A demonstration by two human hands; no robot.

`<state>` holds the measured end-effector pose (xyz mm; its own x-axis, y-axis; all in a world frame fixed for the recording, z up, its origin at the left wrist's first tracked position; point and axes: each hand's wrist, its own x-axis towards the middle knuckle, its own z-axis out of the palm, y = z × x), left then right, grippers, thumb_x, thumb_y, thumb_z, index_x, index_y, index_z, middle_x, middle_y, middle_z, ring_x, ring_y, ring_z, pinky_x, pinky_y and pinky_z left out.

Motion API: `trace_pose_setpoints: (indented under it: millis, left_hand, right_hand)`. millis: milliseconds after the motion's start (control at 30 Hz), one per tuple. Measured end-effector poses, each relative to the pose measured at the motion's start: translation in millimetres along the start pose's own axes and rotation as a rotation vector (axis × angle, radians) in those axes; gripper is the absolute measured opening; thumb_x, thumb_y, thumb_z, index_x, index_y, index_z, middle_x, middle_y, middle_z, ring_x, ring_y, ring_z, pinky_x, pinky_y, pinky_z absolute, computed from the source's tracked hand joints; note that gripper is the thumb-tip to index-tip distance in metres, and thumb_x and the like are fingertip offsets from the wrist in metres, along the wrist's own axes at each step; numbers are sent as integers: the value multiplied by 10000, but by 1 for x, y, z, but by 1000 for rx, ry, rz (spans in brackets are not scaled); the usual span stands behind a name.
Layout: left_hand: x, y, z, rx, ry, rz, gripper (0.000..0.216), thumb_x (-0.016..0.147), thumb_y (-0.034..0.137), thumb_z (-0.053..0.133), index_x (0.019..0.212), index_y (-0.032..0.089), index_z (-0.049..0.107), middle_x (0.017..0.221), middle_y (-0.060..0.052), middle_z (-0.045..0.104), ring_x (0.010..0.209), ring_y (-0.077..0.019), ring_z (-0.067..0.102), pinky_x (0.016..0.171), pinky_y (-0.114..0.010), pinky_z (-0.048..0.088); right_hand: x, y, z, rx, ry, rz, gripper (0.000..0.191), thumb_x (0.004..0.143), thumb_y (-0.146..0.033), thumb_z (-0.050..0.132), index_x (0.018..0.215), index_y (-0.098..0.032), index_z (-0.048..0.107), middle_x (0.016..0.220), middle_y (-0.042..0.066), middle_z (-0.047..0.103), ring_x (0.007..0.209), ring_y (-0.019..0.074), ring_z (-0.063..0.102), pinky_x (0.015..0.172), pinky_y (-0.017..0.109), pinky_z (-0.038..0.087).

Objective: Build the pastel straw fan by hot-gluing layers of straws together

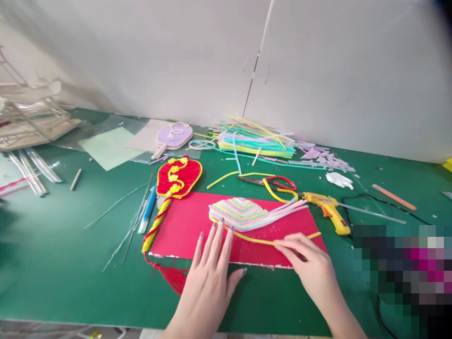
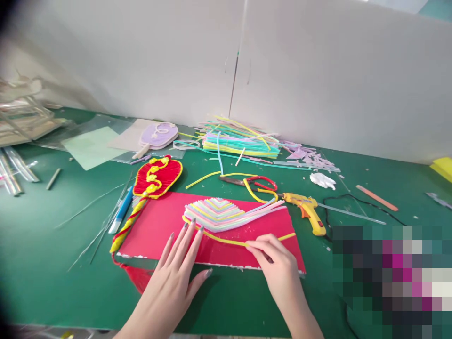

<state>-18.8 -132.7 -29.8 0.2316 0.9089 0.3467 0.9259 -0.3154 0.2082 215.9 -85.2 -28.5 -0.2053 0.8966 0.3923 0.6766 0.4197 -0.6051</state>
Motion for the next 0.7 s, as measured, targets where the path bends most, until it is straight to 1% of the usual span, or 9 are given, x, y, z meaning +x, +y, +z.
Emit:
trace_pose_setpoints:
  millis: [167, 267, 400, 433, 500, 533, 600, 633, 700]
  left_hand:
    - [-2, 0, 5, 34, -5, 3, 652, 946, 467, 375, 1493, 151, 215, 1475, -182, 399, 1348, -322, 392, 1026, -509, 442]
    - [1, -4, 2, 60, 26, 33, 590, 958, 415, 361, 1467, 127, 280, 1448, -193, 436, 1324, -319, 431, 1005, -506, 464]
    - [15, -27, -14, 20, 53, 19, 450, 946, 271, 399, 1387, 187, 432, 1470, -167, 416, 1365, -320, 368, 1054, -550, 396]
    - [20, -35, -19, 1, 45, 61, 413, 937, 255, 414, 1339, 202, 493, 1458, -156, 436, 1367, -330, 362, 1052, -566, 390]
    - [30, -50, -29, -55, -53, 160, 363, 915, 185, 410, 1219, 242, 600, 1409, -112, 509, 1343, -319, 406, 1056, -553, 391]
    - [34, -56, -33, -80, -83, 204, 358, 908, 162, 385, 1135, 251, 647, 1341, -98, 576, 1289, -312, 479, 1050, -552, 397]
    - [38, -62, -39, -129, -103, 263, 370, 906, 148, 345, 1017, 257, 681, 1135, -72, 697, 1104, -273, 628, 1005, -506, 457]
    - [38, -62, -40, -137, -87, 271, 372, 907, 146, 332, 980, 252, 681, 1023, -66, 728, 989, -256, 674, 950, -474, 501]
    - [35, -58, -39, -127, -27, 257, 354, 915, 149, 324, 946, 237, 666, 860, -55, 734, 805, -230, 693, 816, -411, 554]
  right_hand:
    - [3, 1, 0, -33, -16, 0, 104, 878, -291, 594, 826, -261, 679, 773, 22, 631, 648, 150, 637, 593, 249, 523]
    - [5, -1, -1, -41, -2, -10, 99, 872, -278, 601, 828, -262, 688, 773, 21, 631, 655, 149, 636, 607, 248, 525]
    - [8, -1, -9, -37, 21, -68, 91, 850, -238, 629, 850, -278, 711, 776, 16, 647, 644, 143, 640, 610, 240, 530]
    - [9, -1, -12, -33, 23, -74, 98, 846, -233, 633, 855, -281, 718, 782, 16, 651, 635, 140, 640, 604, 238, 532]
    - [10, 1, -17, -25, 33, -62, 106, 841, -234, 640, 862, -285, 730, 785, 13, 649, 600, 129, 630, 585, 238, 537]
    - [11, 2, -18, -17, 34, -50, 108, 840, -236, 641, 864, -286, 734, 779, 9, 646, 571, 121, 618, 565, 237, 537]
    - [12, 2, -20, 4, 45, -16, 112, 841, -242, 639, 863, -287, 739, 784, 9, 645, 543, 110, 607, 528, 234, 540]
    - [12, 0, -20, 19, 61, 10, 117, 843, -246, 635, 879, -287, 739, 821, 17, 654, 580, 118, 626, 535, 236, 552]
    - [13, -5, -18, 67, 154, 76, 170, 839, -256, 636, 983, -284, 722, 1005, 50, 660, 763, 158, 679, 621, 258, 596]
